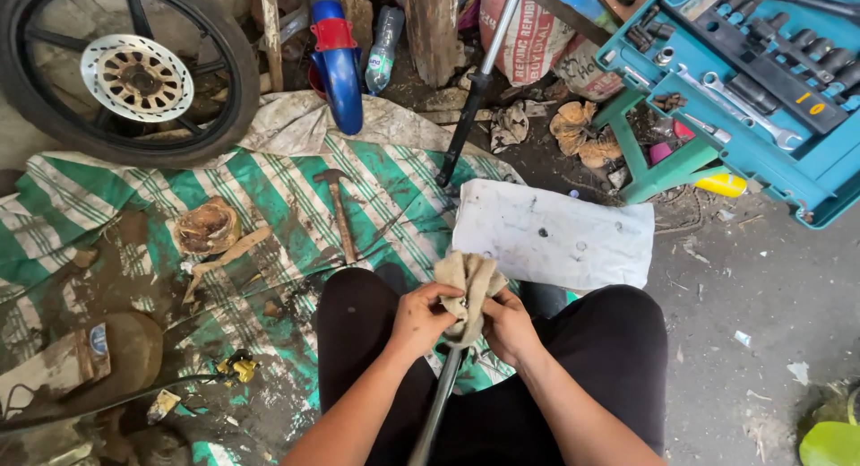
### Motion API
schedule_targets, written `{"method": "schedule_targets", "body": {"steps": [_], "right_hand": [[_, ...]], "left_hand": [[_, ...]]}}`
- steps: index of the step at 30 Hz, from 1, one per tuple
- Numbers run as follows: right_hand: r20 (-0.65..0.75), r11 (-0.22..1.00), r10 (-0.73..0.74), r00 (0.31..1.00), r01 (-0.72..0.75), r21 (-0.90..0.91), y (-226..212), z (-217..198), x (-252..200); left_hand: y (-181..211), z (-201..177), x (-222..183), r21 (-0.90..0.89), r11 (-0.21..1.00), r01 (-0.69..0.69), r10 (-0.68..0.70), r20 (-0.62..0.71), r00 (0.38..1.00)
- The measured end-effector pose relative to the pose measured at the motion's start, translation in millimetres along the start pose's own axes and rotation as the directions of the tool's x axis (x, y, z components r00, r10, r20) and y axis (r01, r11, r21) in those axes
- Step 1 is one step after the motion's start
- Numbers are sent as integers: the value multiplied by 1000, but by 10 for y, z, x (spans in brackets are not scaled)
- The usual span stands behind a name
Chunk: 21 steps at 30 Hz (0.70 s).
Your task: Cleaning and inspecting motorcycle front fork components using a rag and a T-handle tool.
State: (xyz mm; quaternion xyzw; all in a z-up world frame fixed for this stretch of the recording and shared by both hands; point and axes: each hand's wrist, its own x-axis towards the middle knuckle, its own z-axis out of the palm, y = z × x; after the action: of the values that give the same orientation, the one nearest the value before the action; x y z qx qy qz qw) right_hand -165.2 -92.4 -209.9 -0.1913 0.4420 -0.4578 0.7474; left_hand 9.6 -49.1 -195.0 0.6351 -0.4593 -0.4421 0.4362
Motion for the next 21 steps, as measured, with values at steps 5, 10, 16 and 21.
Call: {"method": "schedule_targets", "body": {"steps": [5, 10, 16, 21], "right_hand": [[23, 999, 25, 999, -23, -49, 108, -193, 156], [-63, 989, 73, 995, -81, -126, 43, -142, 137], [-105, 976, 76, 992, -96, -198, 109, -81, 148], [-52, 984, 79, 995, -87, -157, 54, 57, -4]], "left_hand": [[235, -24, -63, 156, 960, -233, 239, -16, 971], [397, -48, -128, 130, 975, -179, 165, 106, 980], [335, -33, -20, 187, 980, -71, 65, 34, 997], [58, -20, 7, 272, 961, 53, -29, -91, 995]]}}
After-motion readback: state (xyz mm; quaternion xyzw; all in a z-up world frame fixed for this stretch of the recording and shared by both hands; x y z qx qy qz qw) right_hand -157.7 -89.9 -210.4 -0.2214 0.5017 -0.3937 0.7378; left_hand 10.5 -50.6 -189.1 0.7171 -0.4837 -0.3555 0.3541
